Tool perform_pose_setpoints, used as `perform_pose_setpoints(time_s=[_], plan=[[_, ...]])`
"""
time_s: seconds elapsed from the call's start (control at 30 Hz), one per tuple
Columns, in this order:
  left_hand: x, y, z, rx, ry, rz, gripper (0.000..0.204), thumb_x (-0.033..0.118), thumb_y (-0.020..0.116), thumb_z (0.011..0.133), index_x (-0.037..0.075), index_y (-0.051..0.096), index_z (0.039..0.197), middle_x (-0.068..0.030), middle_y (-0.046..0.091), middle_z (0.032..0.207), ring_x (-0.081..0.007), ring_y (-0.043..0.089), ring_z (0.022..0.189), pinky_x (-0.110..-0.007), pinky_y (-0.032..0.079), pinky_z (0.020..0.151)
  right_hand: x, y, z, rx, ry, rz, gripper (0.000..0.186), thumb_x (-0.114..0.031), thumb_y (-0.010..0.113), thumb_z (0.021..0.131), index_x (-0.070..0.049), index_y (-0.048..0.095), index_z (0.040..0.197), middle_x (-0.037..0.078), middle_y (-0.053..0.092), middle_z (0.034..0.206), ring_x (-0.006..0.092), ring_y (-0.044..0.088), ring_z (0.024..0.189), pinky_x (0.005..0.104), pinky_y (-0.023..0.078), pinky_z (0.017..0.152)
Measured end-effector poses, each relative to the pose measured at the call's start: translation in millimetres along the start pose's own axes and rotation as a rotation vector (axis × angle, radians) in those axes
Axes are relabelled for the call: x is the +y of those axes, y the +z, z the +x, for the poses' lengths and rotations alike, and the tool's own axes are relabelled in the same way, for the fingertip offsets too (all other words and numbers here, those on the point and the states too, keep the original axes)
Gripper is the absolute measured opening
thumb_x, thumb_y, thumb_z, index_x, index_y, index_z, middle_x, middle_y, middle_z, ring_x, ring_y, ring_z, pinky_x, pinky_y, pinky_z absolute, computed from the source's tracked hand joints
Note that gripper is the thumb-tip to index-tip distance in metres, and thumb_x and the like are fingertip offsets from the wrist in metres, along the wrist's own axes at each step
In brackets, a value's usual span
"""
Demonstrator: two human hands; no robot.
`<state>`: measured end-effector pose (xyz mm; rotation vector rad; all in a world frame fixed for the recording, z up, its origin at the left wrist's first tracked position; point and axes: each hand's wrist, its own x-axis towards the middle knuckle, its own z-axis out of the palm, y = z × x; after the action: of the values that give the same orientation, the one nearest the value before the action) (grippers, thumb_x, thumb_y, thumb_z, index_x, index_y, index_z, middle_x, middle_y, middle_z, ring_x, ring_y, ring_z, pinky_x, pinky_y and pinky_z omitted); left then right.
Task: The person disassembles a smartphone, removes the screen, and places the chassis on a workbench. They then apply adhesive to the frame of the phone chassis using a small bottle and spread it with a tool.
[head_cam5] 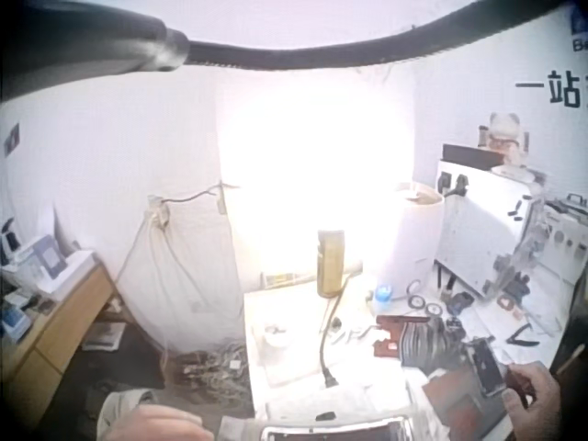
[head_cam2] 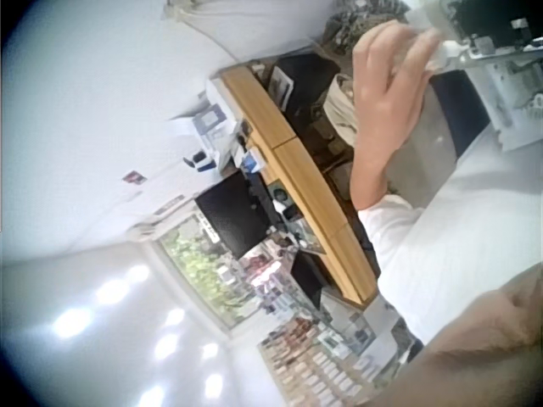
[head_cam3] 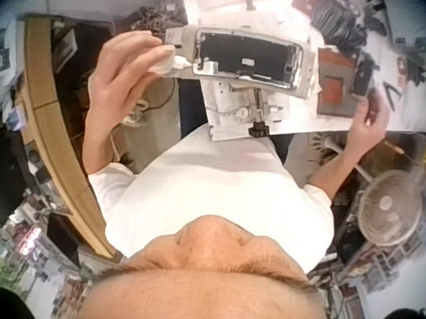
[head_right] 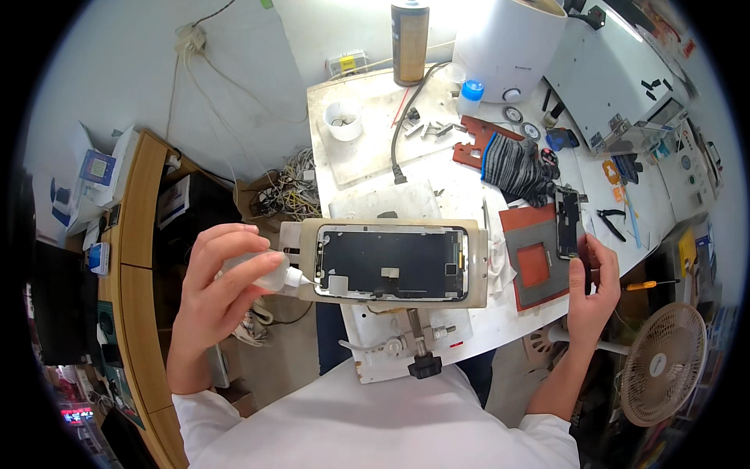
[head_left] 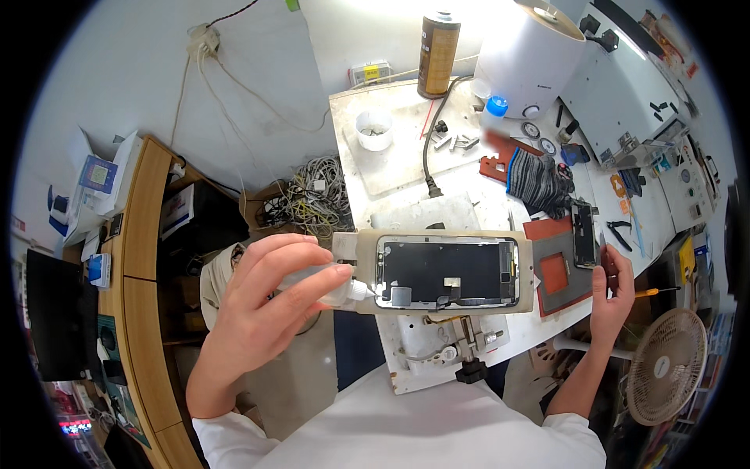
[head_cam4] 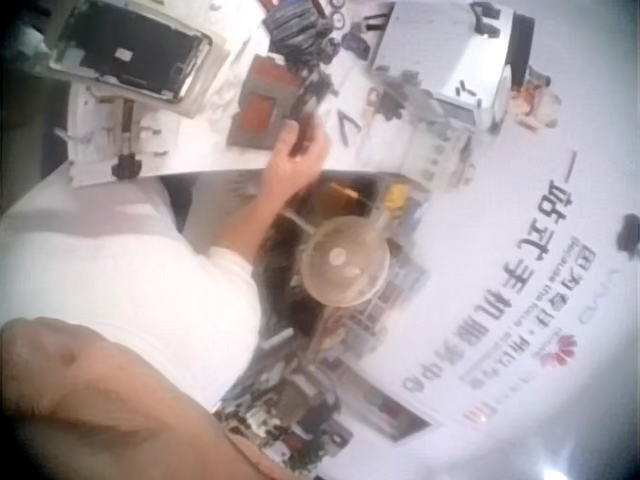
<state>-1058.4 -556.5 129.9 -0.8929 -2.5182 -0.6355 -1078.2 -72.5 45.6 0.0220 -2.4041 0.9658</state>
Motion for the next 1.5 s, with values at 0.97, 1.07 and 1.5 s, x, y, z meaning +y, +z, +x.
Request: perform_pose_setpoints(time_s=[0.97,1.07,1.5], plan=[[16.1,-9.0,14.6,-0.069,0.065,0.135,0.057,0.006,0.085,0.063,0.009,0.077,0.12,-0.0081,0.067,0.115,-0.0288,0.065,0.113,-0.04,0.06,0.09,22.6,-13.0,-9.7,0.022,0.016,-0.003,0.033,-0.006,0.067,0.102,-0.002,0.067,0.134,0.004,0.069,0.121,0.0116,0.065,0.101,0.0243,0.049,0.079],[16.9,-7.1,14.5,-0.105,0.051,0.098,0.052,0.007,0.083,0.07,0.008,0.077,0.121,-0.0096,0.066,0.12,-0.0333,0.063,0.117,-0.043,0.056,0.095,25.1,-15.0,-11.0,0.025,0.018,-0.01,0.032,-0.007,0.067,0.102,-0.002,0.068,0.134,0.004,0.069,0.121,0.0117,0.065,0.102,0.0243,0.05,0.079],[18.3,-3.3,19.2,-0.131,0.082,0.1,0.053,0.003,0.08,0.068,0.008,0.077,0.121,-0.0106,0.065,0.122,-0.0358,0.062,0.119,-0.045,0.055,0.098,31.9,-20.1,-15.5,0.045,0.05,-0.007,0.033,-0.007,0.067,0.102,-0.003,0.068,0.135,0.003,0.069,0.121,0.0117,0.066,0.104,0.0246,0.05,0.081]])
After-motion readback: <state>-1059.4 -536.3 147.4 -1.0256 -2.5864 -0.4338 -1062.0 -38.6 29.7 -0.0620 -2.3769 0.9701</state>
